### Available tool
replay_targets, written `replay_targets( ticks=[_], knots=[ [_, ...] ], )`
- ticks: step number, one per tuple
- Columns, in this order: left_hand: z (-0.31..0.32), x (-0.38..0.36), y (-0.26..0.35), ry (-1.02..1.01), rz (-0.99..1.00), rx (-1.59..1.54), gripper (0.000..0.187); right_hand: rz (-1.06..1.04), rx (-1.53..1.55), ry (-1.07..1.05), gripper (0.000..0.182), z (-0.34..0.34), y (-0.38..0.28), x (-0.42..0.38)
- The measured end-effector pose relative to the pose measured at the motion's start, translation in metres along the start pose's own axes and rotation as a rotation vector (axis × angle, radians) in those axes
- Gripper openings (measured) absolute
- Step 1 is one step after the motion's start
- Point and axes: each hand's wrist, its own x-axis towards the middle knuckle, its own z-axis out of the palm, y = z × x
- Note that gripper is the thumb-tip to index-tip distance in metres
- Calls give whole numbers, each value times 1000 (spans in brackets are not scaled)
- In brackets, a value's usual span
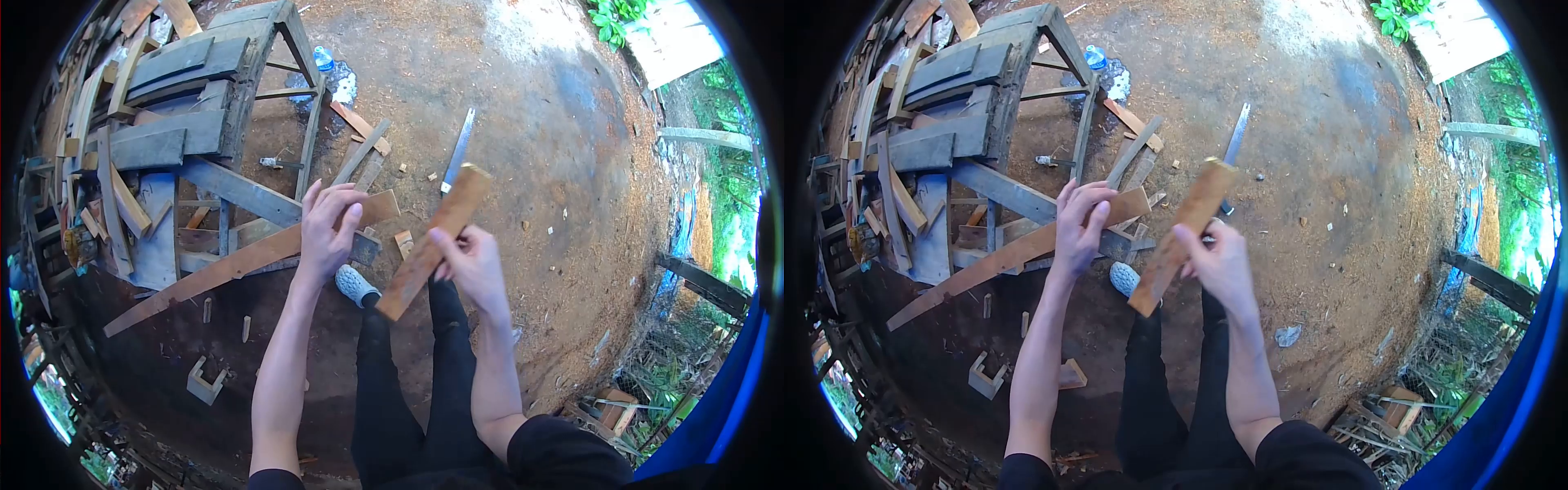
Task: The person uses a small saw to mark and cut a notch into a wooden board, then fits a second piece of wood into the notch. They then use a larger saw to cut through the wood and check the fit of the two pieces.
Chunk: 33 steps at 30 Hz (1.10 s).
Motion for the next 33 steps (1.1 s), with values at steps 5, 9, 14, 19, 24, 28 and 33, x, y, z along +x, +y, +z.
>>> replay_targets(
  ticks=[5,9,14,19,24,28,33],
  knots=[
    [-20,3,-8,-146,-106,-317,44,-25,278,-148,28,65,39,15],
    [-35,10,-1,-350,-125,-286,65,-26,425,-139,27,94,51,27],
    [-38,12,6,-418,-98,-237,71,0,605,-67,26,106,58,31],
    [-40,-8,21,-406,71,351,76,52,553,-49,31,106,57,32],
    [-33,-14,12,-378,36,264,73,93,-24,63,39,95,24,31],
    [-36,-11,7,-379,27,133,71,-102,70,269,47,78,50,46],
    [-41,-3,-3,-378,-49,-1,70,-154,477,-335,69,47,59,73]
  ],
)
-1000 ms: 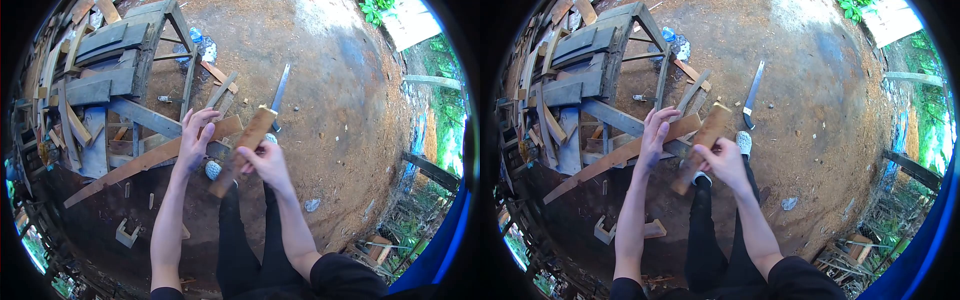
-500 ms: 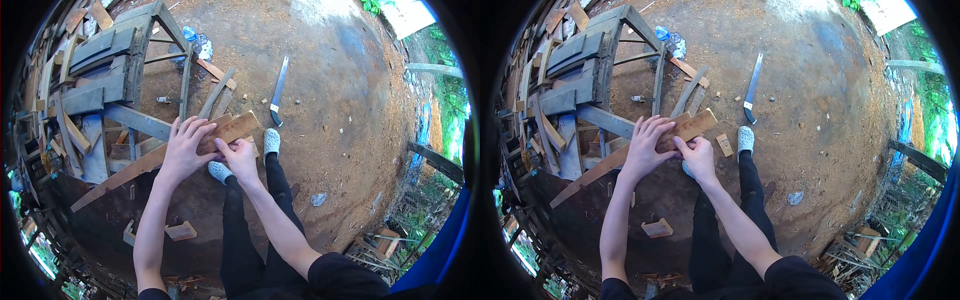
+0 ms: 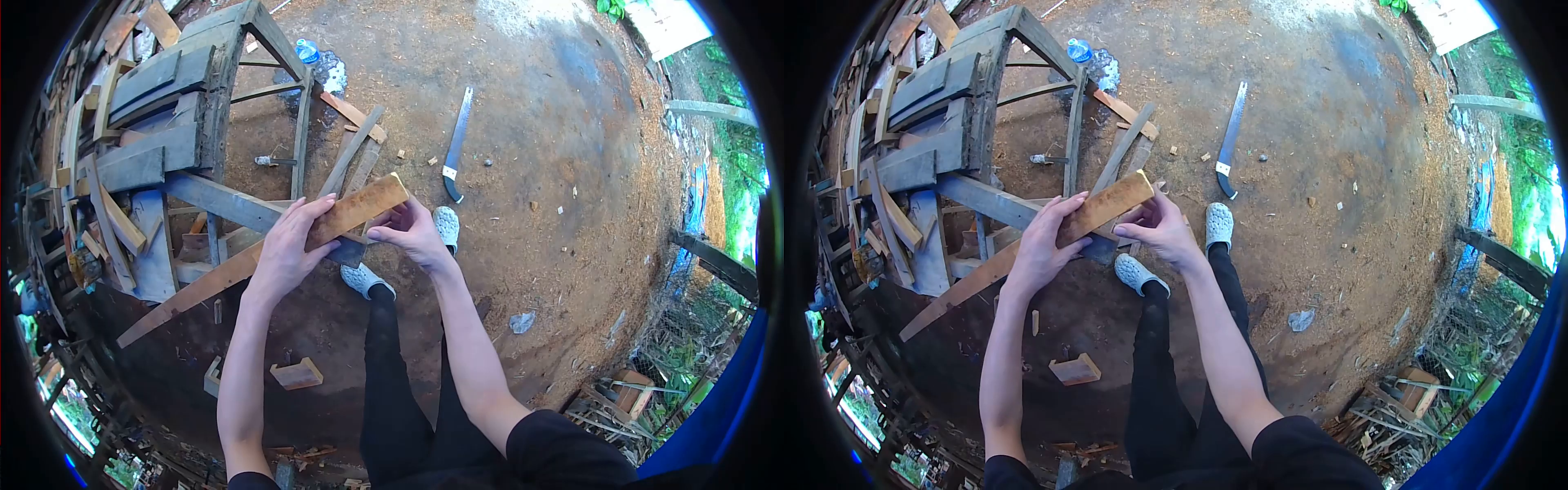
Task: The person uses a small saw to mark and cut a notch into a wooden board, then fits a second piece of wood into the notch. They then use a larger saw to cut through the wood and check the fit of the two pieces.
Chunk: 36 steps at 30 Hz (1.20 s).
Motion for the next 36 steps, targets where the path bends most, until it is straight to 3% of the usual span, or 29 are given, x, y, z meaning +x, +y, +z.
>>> replay_targets(
  ticks=[3,10,12,20,25,28,30,31,33,36],
  knots=[
    [-7,-2,2,-7,28,117,70,-92,-14,-76,67,-5,7,10],
    [-15,-26,-10,79,87,366,72,-34,-49,-122,60,-9,-3,16],
    [-13,-35,-13,113,89,363,72,-75,72,-100,58,-4,2,14],
    [10,-49,-7,295,144,404,64,-210,20,108,47,8,20,2],
    [56,-82,32,457,344,490,58,-196,-46,136,45,4,23,8],
    [82,-105,49,412,285,354,60,-195,-14,115,38,10,13,8],
    [93,-120,51,369,103,213,64,-136,6,110,36,13,5,9],
    [96,-126,49,378,96,212,64,-84,26,118,34,15,2,10],
    [100,-136,46,405,-117,139,68,-120,-31,132,33,21,-1,10],
    [93,-146,34,493,-204,215,59,-135,-60,142,32,25,-5,18]
  ],
)
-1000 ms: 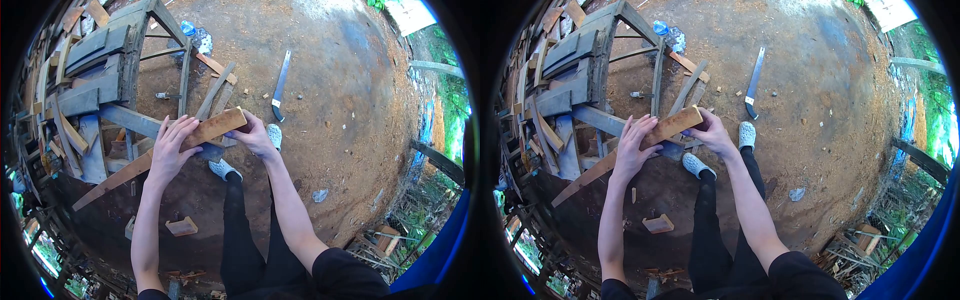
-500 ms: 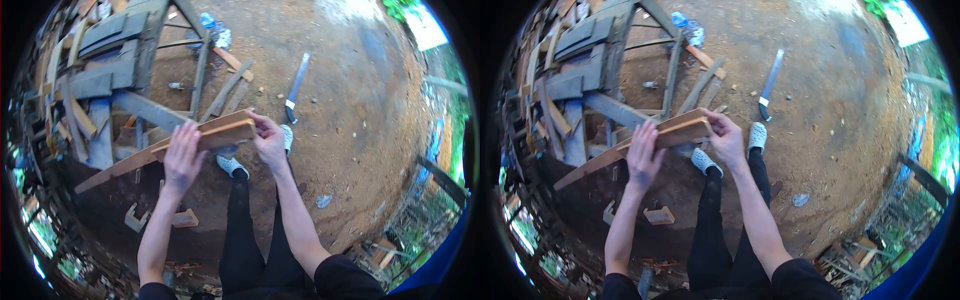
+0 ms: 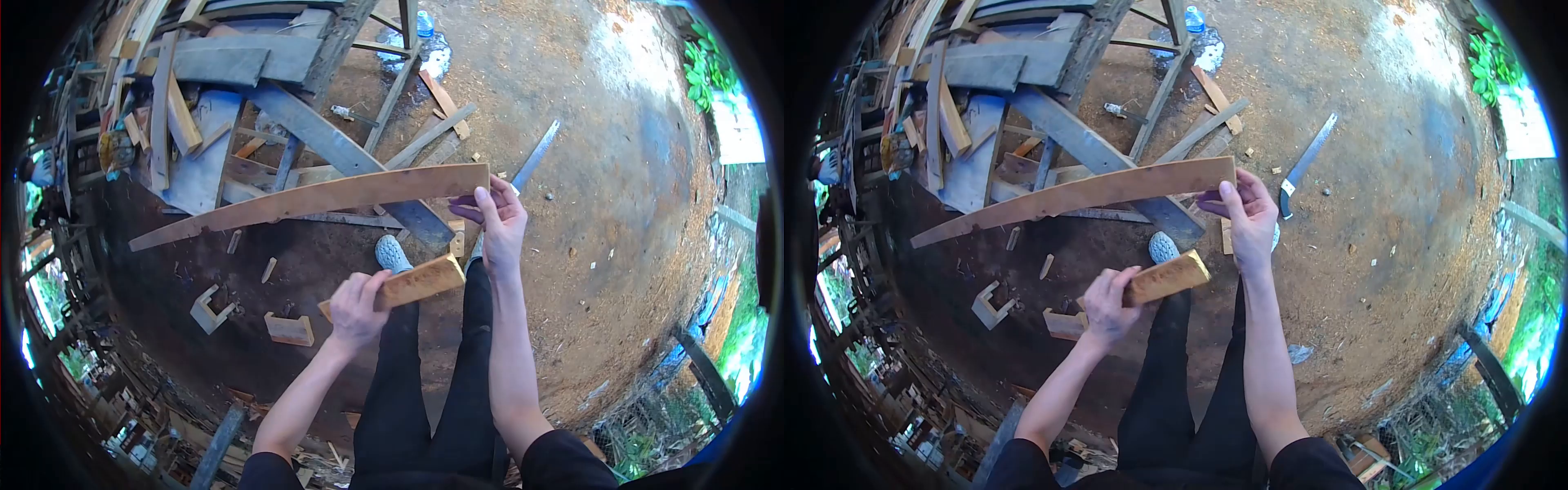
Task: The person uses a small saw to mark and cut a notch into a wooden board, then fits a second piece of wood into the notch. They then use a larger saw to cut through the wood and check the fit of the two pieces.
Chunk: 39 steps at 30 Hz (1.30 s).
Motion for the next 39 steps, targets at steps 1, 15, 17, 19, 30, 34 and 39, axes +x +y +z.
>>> replay_targets(
  ticks=[1,15,17,19,30,34,39],
  knots=[
    [-5,4,-6,55,-7,66,55,3,-7,-7,32,2,0,3],
    [-81,86,-106,94,103,315,55,8,-9,-15,41,6,-5,13],
    [-86,91,-106,97,133,298,55,17,-1,-20,44,3,-3,13],
    [-87,93,-108,86,135,248,55,7,10,10,48,8,-3,12],
    [-76,113,-100,72,154,172,57,63,26,94,34,-4,1,10],
    [-71,127,-99,-11,247,318,64,59,-1,97,35,-2,1,13],
    [-60,128,-103,-61,355,303,67,6,-64,67,38,-8,6,12]
  ],
)
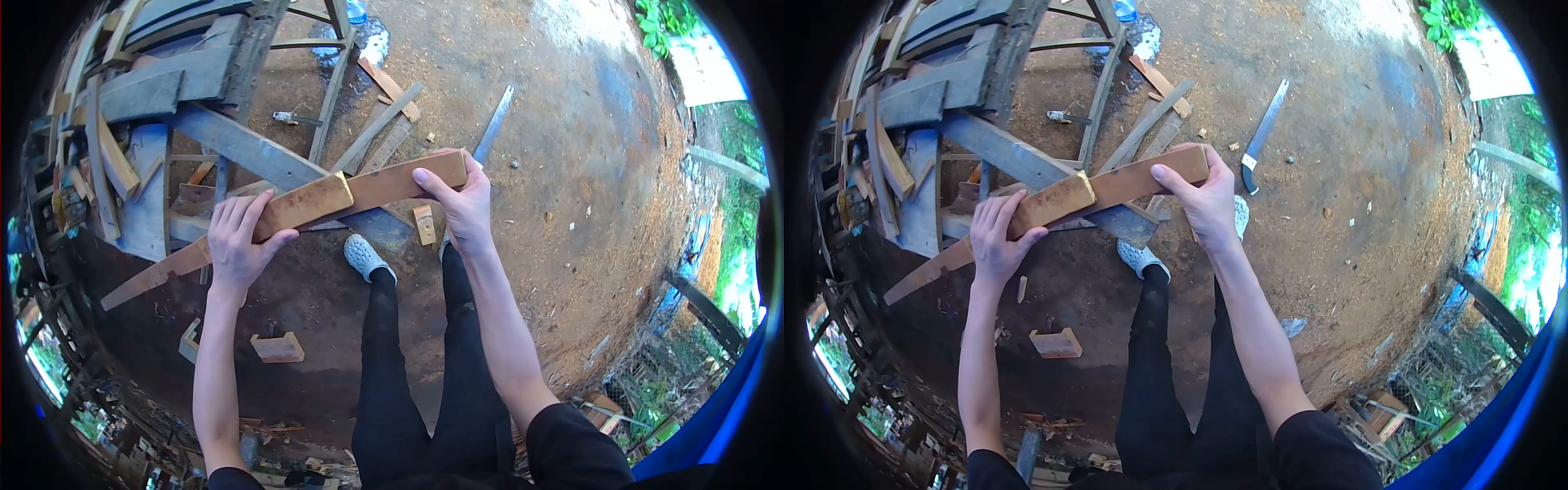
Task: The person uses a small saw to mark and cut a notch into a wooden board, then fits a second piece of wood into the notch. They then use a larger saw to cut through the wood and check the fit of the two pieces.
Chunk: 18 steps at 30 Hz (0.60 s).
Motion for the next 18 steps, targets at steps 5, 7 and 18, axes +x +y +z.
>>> replay_targets(
  ticks=[5,7,18],
  knots=[
    [15,-1,14,43,13,-60,69,73,481,-3,62,-65,59,44],
    [16,0,15,63,34,-5,68,106,-21,339,54,-125,136,88],
    [19,-2,17,-5,209,231,83,698,-1237,772,93,-319,403,181]
  ],
)
